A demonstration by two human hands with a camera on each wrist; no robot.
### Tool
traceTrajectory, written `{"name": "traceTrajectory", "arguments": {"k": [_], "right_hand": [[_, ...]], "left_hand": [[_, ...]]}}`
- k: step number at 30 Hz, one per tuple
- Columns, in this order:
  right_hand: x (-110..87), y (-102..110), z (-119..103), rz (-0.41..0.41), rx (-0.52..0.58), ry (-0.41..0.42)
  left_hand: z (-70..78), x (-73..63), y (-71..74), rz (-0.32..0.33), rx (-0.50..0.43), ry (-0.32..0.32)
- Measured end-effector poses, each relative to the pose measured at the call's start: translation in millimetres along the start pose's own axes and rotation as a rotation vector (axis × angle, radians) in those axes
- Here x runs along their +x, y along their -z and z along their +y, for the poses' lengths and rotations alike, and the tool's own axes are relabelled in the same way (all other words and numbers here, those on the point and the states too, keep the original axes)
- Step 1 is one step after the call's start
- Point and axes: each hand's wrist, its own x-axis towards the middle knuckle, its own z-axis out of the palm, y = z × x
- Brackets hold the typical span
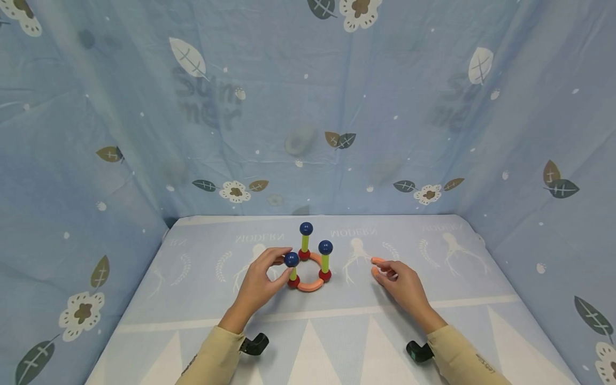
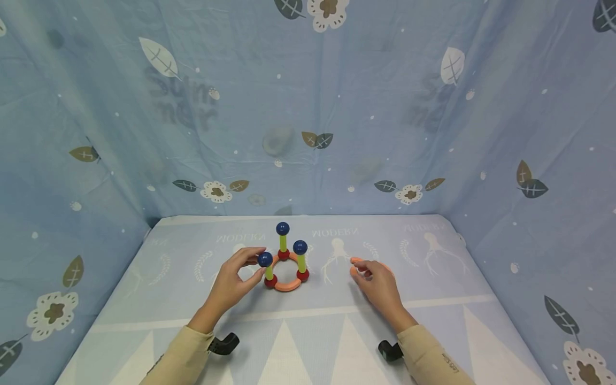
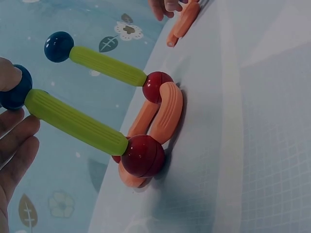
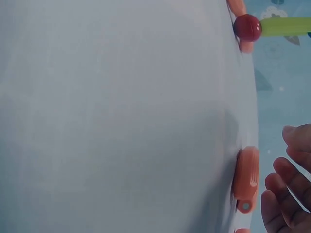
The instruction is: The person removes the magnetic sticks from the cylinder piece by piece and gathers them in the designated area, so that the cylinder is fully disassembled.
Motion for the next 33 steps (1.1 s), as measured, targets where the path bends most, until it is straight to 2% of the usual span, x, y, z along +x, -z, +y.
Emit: {"name": "traceTrajectory", "arguments": {"k": [5, 9, 19, 33], "right_hand": [[-0.8, -2, -7, 0.050, 0.007, 0.100], [-3.9, -6, -15, 0.054, 0.022, 0.142], [-6.2, -29, -40, -0.039, 0.067, 0.128], [-7.4, -68, -83, -0.136, 0.196, 0.137]], "left_hand": [[-0.4, -0.6, 0.8, -0.005, 0.003, 0.014], [-0.6, -1.0, 1.8, -0.006, 0.001, 0.029], [-4.2, -2.1, 1.6, 0.014, 0.002, 0.007], [-0.5, 0.8, 0.5, 0.017, -0.015, 0.020]]}}
